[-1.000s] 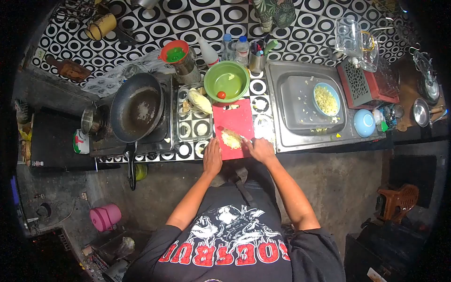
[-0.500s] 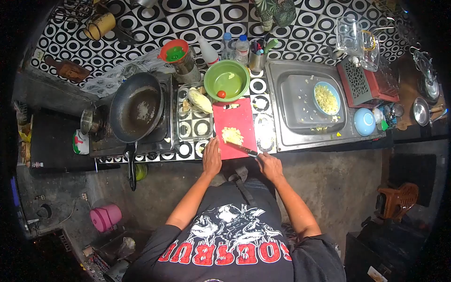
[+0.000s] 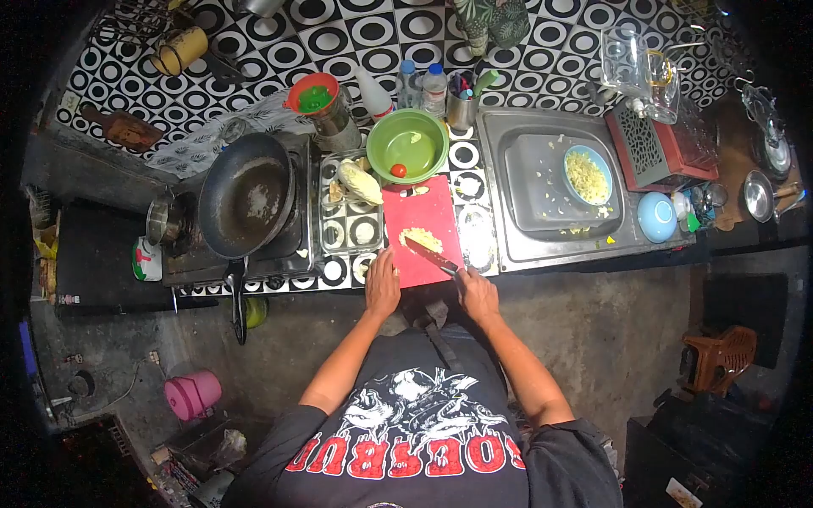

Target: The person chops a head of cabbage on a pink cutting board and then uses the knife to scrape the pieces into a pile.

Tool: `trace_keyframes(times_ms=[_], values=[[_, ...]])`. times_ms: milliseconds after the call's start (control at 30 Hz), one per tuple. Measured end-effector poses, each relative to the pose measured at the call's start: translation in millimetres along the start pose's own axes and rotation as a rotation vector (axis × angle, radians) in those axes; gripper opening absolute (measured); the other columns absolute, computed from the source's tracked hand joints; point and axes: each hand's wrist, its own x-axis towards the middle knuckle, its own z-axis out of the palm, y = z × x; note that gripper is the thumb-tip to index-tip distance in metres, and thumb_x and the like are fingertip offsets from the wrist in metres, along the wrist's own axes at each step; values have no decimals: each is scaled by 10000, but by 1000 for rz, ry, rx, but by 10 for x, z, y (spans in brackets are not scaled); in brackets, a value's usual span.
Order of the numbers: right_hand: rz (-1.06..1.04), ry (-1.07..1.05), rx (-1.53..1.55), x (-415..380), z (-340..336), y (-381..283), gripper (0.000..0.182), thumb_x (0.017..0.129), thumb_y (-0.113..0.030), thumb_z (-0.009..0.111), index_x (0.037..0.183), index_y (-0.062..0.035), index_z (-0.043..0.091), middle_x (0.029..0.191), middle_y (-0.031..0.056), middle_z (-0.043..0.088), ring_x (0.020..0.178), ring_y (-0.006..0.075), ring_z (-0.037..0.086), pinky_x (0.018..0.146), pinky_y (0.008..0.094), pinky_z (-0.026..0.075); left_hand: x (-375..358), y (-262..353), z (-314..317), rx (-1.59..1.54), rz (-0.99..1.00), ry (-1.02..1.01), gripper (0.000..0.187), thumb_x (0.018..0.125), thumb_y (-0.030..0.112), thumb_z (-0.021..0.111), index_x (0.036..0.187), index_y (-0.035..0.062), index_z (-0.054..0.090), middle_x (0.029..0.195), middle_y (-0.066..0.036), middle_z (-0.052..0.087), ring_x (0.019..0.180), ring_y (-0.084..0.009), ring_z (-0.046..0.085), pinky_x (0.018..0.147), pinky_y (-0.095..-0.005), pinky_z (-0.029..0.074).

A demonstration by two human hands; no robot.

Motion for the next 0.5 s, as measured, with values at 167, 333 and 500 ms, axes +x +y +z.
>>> trace_keyframes(times_ms=[167,333,500], values=[[-45,-48,27,54,32,-101,194,993,-240,612,1044,-53,605,979,175,637,818,441,666,667,549,524,3,16,8,-20,-17,7,497,998,107,499,1459,-61,423,1515,-188,452,1412,-354,414,1185,-460,318],[34,-22,14,212,-30,-228,238,1007,-246,584,1032,-10,590,975,236,663,847,453,680,714,557,537,4,45,-6,-10,-32,4,504,996,105,506,1463,-64,419,1523,-195,448,1414,-354,413,1187,-459,316],[85,3,96,421,-347,-439,327,976,-310,629,935,15,629,853,288,689,794,472,678,718,544,537,-4,40,12,21,-25,1,505,998,106,509,1464,-65,422,1547,-191,431,1439,-340,398,1197,-451,311]])
